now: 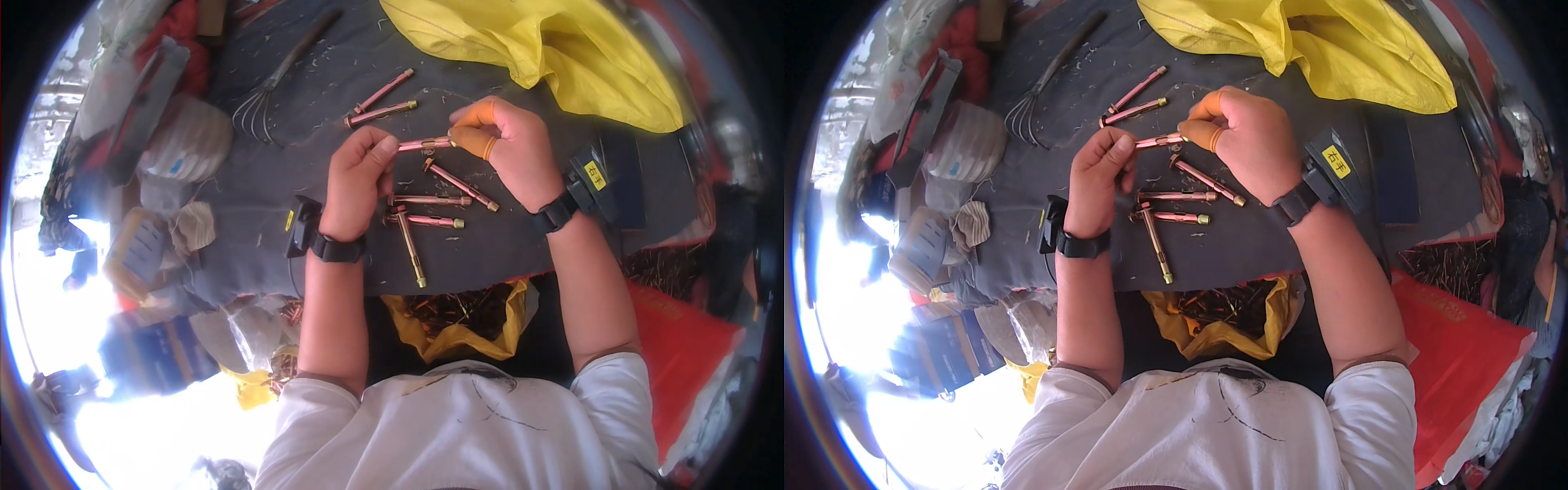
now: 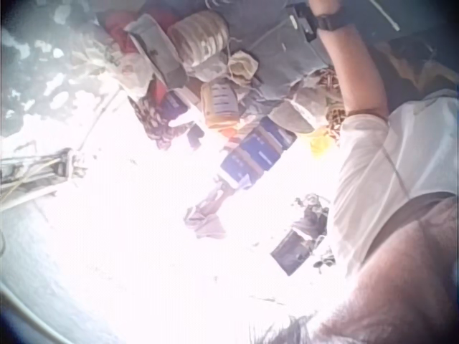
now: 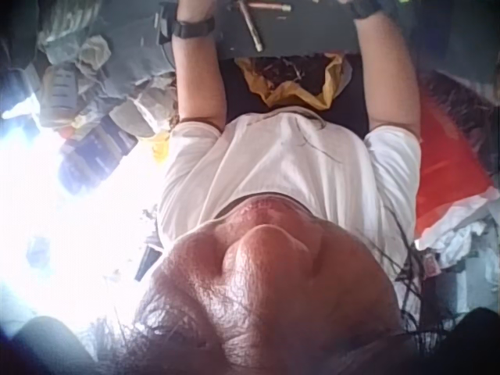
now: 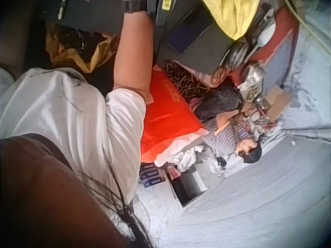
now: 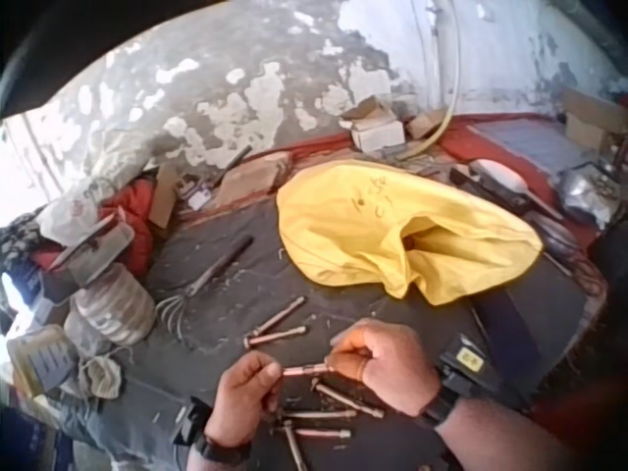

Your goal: The person is assembling rubber rings onto metal bolts at a workstation.

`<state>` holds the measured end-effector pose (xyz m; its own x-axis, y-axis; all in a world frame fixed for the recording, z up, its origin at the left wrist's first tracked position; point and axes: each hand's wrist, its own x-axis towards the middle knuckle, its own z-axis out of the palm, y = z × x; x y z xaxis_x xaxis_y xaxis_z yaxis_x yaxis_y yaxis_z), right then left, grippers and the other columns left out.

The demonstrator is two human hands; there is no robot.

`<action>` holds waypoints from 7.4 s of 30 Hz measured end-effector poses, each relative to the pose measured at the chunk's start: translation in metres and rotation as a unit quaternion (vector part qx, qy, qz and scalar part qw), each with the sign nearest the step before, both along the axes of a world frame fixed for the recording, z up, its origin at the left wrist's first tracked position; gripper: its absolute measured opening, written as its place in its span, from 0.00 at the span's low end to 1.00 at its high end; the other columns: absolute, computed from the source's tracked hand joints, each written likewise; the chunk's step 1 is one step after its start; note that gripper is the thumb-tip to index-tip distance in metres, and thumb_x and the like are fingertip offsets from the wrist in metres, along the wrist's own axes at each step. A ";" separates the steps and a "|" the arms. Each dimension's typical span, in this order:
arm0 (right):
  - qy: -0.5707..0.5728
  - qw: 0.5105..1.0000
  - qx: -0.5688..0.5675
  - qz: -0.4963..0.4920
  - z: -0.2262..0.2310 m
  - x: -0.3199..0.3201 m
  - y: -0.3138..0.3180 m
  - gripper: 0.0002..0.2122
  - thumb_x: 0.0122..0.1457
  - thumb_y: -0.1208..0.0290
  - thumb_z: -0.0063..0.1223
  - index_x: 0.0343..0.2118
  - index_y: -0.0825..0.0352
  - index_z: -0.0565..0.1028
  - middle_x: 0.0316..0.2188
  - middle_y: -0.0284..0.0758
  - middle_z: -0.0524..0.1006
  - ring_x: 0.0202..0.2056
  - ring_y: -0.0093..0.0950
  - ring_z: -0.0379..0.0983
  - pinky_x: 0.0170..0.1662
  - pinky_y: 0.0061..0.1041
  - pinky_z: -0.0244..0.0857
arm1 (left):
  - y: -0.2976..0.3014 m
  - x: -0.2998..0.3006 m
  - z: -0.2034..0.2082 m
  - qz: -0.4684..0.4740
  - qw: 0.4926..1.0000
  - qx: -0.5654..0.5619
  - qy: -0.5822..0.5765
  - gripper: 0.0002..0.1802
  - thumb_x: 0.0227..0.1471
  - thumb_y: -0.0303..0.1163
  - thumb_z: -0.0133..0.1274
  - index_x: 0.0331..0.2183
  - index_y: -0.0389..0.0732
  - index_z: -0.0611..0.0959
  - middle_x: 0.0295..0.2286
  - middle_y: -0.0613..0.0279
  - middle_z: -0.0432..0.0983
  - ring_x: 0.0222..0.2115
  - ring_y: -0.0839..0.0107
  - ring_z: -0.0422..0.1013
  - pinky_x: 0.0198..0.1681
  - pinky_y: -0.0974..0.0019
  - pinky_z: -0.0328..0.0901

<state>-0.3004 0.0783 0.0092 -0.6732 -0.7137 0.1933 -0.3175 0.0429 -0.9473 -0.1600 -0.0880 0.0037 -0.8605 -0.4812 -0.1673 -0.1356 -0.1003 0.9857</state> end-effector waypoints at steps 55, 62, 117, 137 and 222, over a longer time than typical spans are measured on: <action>-0.042 0.998 0.020 0.035 0.006 0.002 -0.006 0.10 0.53 0.68 0.60 0.34 0.68 0.78 0.26 0.36 0.79 0.30 0.25 0.76 0.35 0.22 0.67 | -0.006 0.000 0.002 0.031 0.999 -0.015 -0.009 0.08 0.58 0.34 0.49 0.30 0.40 0.77 0.21 0.71 0.67 0.17 0.82 0.61 0.20 0.78 0.55; -0.032 0.998 0.034 0.031 0.001 0.005 0.003 0.10 0.53 0.80 0.56 0.39 0.69 0.76 0.37 0.32 0.78 0.38 0.20 0.73 0.43 0.20 0.66 | 0.002 -0.005 -0.008 0.020 0.999 0.033 -0.022 0.07 0.57 0.32 0.50 0.29 0.40 0.76 0.19 0.72 0.66 0.16 0.83 0.62 0.18 0.77 0.58; 0.011 0.992 0.121 0.030 -0.001 0.013 -0.002 0.08 0.57 0.76 0.50 0.38 0.72 0.75 0.34 0.34 0.77 0.36 0.23 0.74 0.42 0.21 0.65 | 0.007 -0.005 -0.014 0.027 0.998 -0.038 0.041 0.08 0.46 0.28 0.58 0.28 0.34 0.78 0.21 0.61 0.75 0.18 0.76 0.71 0.20 0.69 0.65; -0.046 0.998 0.052 0.004 -0.008 0.008 -0.005 0.06 0.53 0.73 0.59 0.31 0.70 0.78 0.27 0.35 0.77 0.30 0.25 0.75 0.35 0.21 0.65 | -0.002 0.002 0.000 -0.013 0.998 0.022 -0.049 0.07 0.55 0.31 0.54 0.33 0.38 0.77 0.24 0.70 0.71 0.21 0.82 0.68 0.24 0.78 0.63; 0.136 0.988 0.000 -0.070 0.000 0.006 -0.008 0.13 0.43 0.61 0.65 0.27 0.66 0.80 0.28 0.39 0.79 0.32 0.38 0.76 0.35 0.34 0.67 | -0.021 0.001 -0.012 0.002 1.000 -0.012 0.013 0.09 0.62 0.37 0.44 0.33 0.44 0.72 0.22 0.72 0.64 0.12 0.86 0.54 0.12 0.80 0.46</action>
<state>-0.2948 0.0702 0.0090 -0.6886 -0.6174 0.3803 -0.5514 0.1052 -0.8276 -0.1595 -0.1094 -0.0084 -0.8623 -0.4884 -0.1340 -0.1102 -0.0772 0.9909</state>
